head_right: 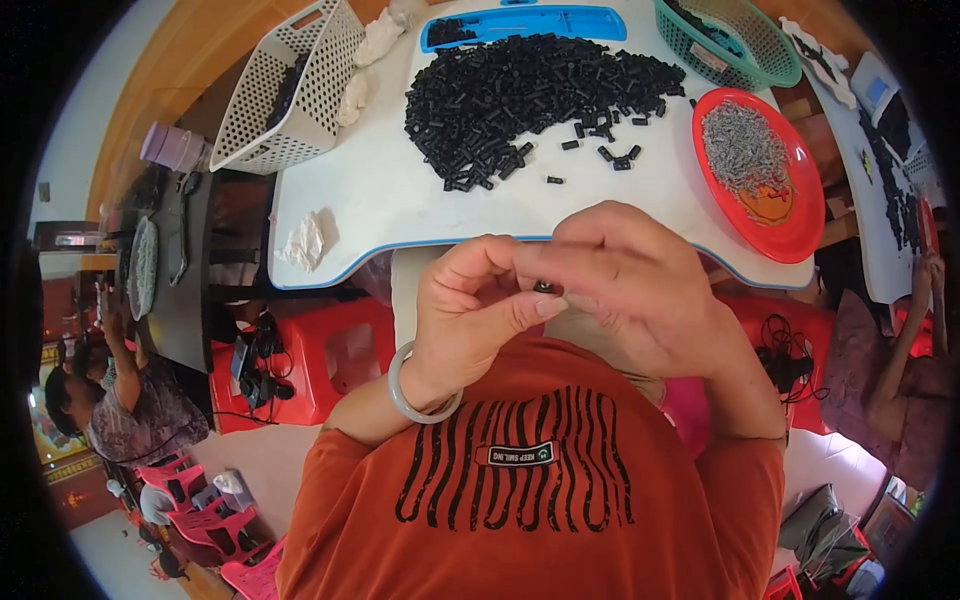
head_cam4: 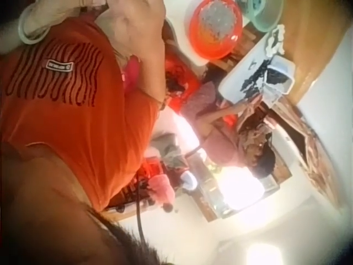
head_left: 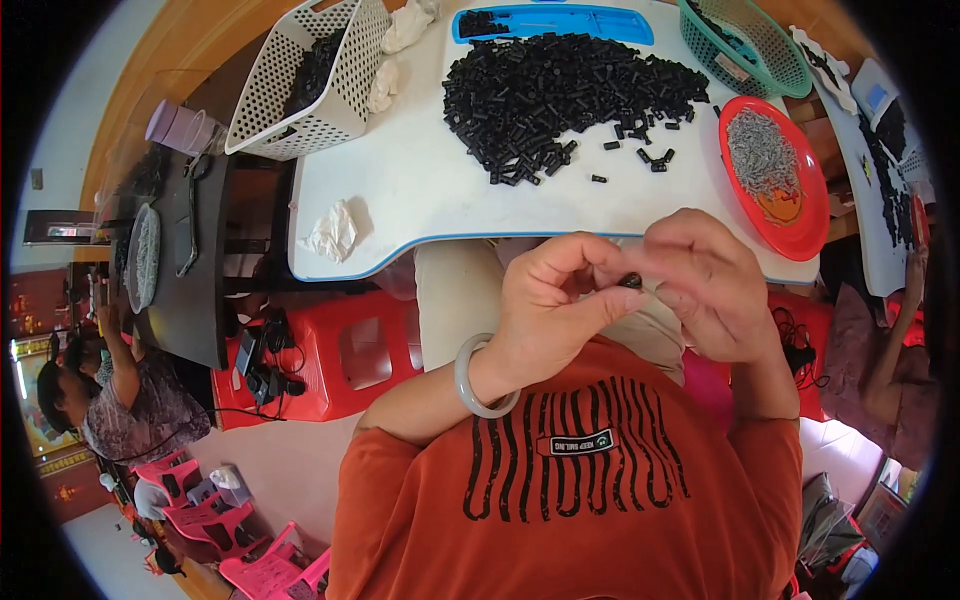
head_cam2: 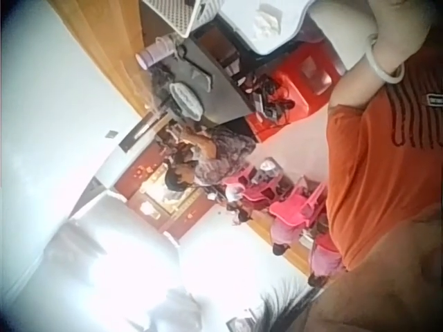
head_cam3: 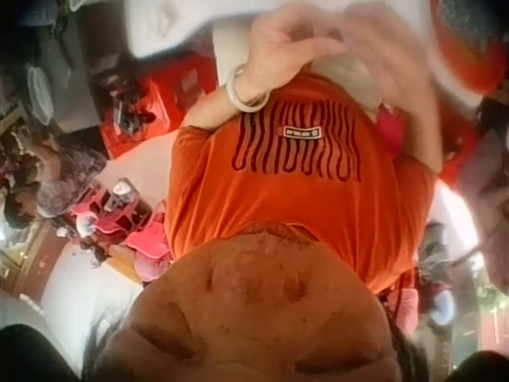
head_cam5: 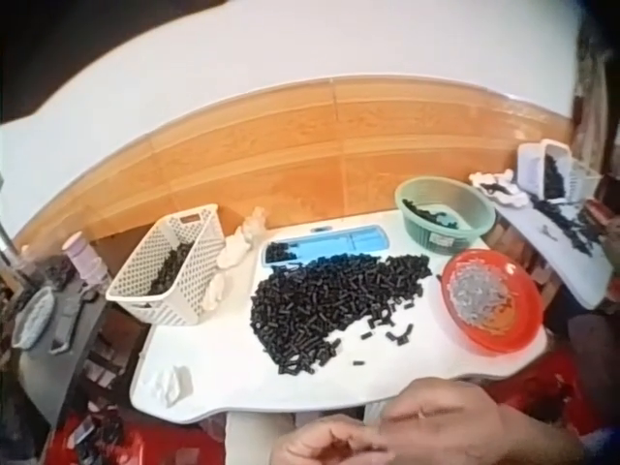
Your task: Manually assembling small black plastic components by fitting silver rings onto them at a table.
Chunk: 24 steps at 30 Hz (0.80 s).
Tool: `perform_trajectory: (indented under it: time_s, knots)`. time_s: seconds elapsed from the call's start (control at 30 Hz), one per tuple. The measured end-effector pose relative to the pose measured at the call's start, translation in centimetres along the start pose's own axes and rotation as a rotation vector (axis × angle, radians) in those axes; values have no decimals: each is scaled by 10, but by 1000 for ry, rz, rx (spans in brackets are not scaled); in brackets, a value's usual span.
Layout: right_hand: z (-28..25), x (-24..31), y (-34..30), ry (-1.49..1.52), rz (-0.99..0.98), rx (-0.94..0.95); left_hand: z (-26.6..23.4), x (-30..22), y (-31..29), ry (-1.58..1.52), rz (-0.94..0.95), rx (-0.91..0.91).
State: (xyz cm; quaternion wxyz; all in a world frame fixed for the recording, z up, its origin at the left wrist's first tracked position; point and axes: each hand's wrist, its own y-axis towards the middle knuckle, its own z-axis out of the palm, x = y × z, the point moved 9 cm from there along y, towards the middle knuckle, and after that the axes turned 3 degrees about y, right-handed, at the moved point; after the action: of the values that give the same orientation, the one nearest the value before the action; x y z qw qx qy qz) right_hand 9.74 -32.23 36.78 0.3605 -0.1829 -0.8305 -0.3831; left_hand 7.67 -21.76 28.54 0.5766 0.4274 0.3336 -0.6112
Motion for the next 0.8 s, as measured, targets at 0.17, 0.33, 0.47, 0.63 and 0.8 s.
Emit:
perform_trajectory:
  time_s: [0.17, 0.33, 0.47, 0.63, 0.8]
  knots:
    - [-65, -78, -9, -441, 202, -313, -11, 11, 3, -37, 2, -16]
    - [-78, -130, -13, -632, 378, -238, -22, 19, 5, -6, 8, -23]
    - [-53, -156, -6, -800, 427, -66, -26, 18, 6, 16, 1, -48]
    - [-48, -178, -10, -794, 454, 3, -30, 19, 7, 55, -10, -63]
    - [-44, -170, -10, -694, 470, 24, -31, 24, 8, 35, -46, -77]
